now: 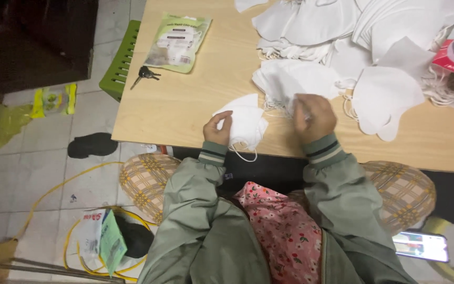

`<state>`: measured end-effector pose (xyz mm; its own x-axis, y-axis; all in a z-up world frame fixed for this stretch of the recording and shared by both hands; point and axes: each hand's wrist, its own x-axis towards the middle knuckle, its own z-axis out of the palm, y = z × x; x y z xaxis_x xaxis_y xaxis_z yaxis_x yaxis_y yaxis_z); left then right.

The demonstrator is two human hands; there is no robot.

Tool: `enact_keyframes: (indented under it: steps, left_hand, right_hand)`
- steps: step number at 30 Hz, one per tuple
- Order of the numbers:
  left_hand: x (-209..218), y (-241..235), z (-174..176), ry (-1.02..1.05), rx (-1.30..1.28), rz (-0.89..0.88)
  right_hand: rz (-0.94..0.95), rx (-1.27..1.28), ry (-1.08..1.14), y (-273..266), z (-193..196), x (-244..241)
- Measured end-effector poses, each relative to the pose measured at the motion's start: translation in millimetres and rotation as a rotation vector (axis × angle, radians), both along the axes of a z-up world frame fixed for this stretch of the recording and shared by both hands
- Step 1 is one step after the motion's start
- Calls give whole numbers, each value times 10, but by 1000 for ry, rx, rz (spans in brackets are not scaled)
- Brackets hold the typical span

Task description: The person sits on the floor and repeatedly picks up white face masks from a pile on a wooden table, aligns them, and places them into a neat stack. The person handles the masks one at a time throughout the clip.

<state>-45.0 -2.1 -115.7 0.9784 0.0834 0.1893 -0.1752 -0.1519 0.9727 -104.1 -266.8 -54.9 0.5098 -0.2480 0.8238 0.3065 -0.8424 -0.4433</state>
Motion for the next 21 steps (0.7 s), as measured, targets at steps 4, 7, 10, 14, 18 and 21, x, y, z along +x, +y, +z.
enact_keyframes:
  steps: [4,7,10,14,18,21]
  left_hand:
    - [-12,75,104,114,-139,-53]
    - [102,152,-145,236,-226,-77]
    - [149,171,-216,255,-149,-57]
    - [157,180,-294,167,-130,-90]
    - [102,125,-306,111,-73,-50]
    - [34,60,-241,114,-41,-29]
  right_hand:
    - [-63,-296,88,709,-439,-3]
    - [174,-379,280,923,-780,-32]
    - [321,-396,592,953,-514,-148]
    - [225,-328,113,436,-585,36]
    - [-175,-207,457,-12,-65,-35]
    - [-274,-171,755,-256,-499,121]
